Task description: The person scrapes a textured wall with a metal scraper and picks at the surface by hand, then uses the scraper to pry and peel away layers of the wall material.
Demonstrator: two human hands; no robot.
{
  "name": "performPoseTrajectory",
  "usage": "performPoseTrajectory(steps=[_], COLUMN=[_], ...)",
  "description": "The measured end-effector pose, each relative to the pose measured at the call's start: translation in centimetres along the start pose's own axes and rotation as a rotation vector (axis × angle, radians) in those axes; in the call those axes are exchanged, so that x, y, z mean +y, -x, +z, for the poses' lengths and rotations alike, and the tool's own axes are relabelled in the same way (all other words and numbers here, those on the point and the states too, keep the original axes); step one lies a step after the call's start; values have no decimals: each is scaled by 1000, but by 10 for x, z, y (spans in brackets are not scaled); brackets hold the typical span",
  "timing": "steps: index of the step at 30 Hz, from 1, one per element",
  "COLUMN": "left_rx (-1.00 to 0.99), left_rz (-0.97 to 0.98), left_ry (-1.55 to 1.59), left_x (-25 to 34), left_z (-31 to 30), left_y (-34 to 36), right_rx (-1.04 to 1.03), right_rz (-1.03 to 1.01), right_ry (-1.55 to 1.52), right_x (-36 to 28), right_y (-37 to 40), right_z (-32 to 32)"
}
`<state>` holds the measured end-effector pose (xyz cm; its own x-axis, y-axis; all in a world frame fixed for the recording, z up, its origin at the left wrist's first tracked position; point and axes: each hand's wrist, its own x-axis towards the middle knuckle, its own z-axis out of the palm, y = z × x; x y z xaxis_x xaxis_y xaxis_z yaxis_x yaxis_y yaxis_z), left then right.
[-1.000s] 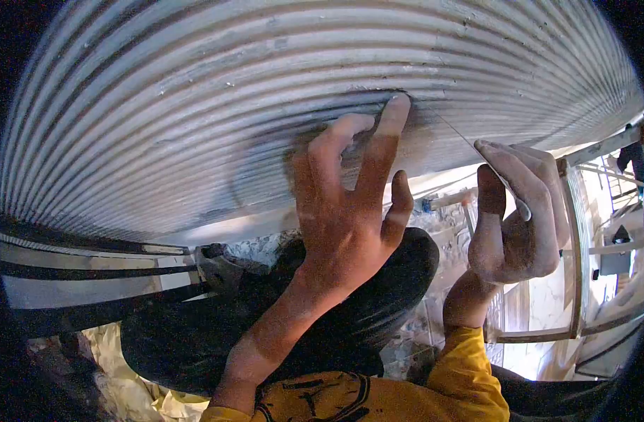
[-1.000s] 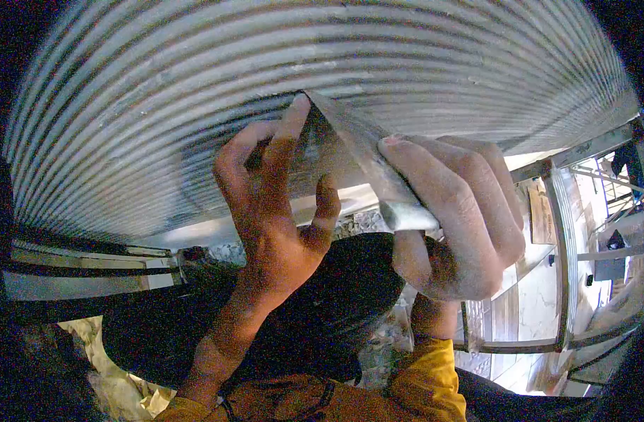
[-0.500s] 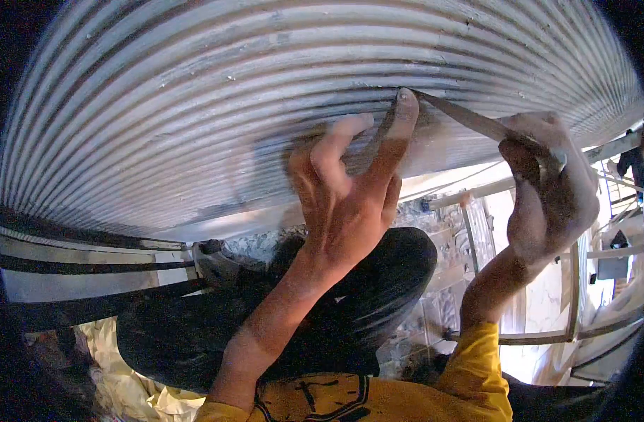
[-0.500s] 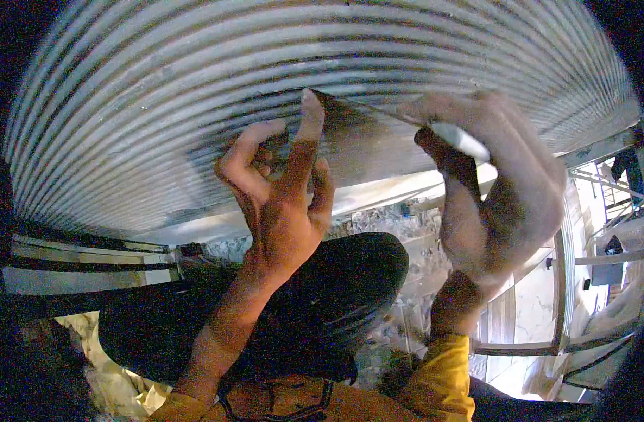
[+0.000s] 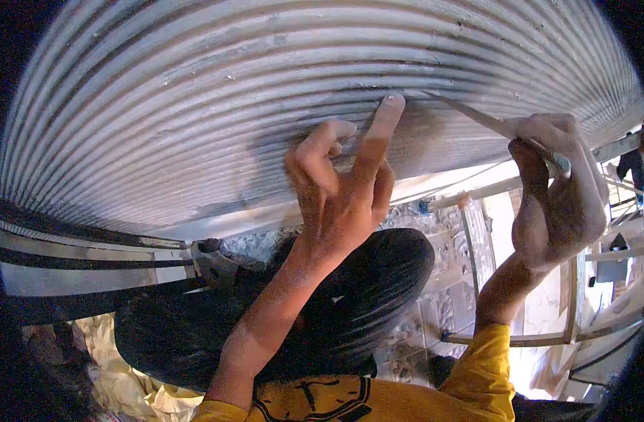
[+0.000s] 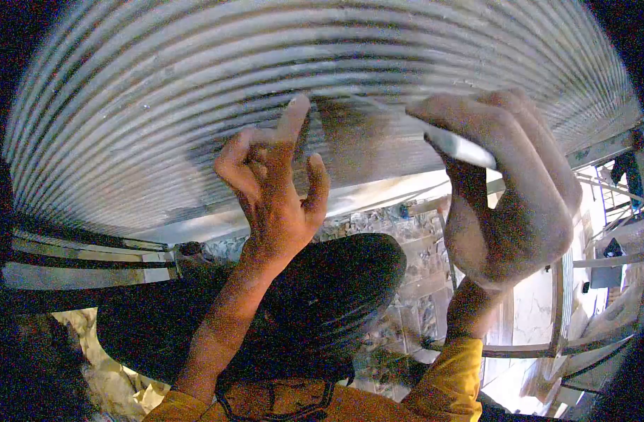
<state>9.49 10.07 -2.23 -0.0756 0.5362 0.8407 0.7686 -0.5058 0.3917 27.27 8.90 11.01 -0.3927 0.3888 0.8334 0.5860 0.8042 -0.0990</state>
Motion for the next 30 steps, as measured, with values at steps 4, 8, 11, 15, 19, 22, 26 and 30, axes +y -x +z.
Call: performPoseTrajectory(steps=[4,8,11,15,19,22,26,30], left_rx=[-2,-23,-42,-44,-36,-25,-52,-33], left_rz=[36,41,32,17,27,19,26,42], left_ry=[-36,-49,-78,-39,-58,-35,-88,-117], left_x=[1,2,5,4,4,5,6,5], left_z=[-3,-5,-8,-8,-8,-7,-10,-7], left_y=[-1,-2,-5,-4,-3,-4,-5,-3], right_rx=[-26,-40,-86,-57,-62,-44,-73,-177], right_rz=[1,3,62,38,150,120,29,244], right_ry=[83,98,107,86,130,154,180,204], right_x=[0,-1,-5,2,1,0,-2,-11], right_y=[-5,-7,-7,-2,-1,-3,-8,-20], right_z=[-1,-1,-2,-1,-3,-1,-4,-8])
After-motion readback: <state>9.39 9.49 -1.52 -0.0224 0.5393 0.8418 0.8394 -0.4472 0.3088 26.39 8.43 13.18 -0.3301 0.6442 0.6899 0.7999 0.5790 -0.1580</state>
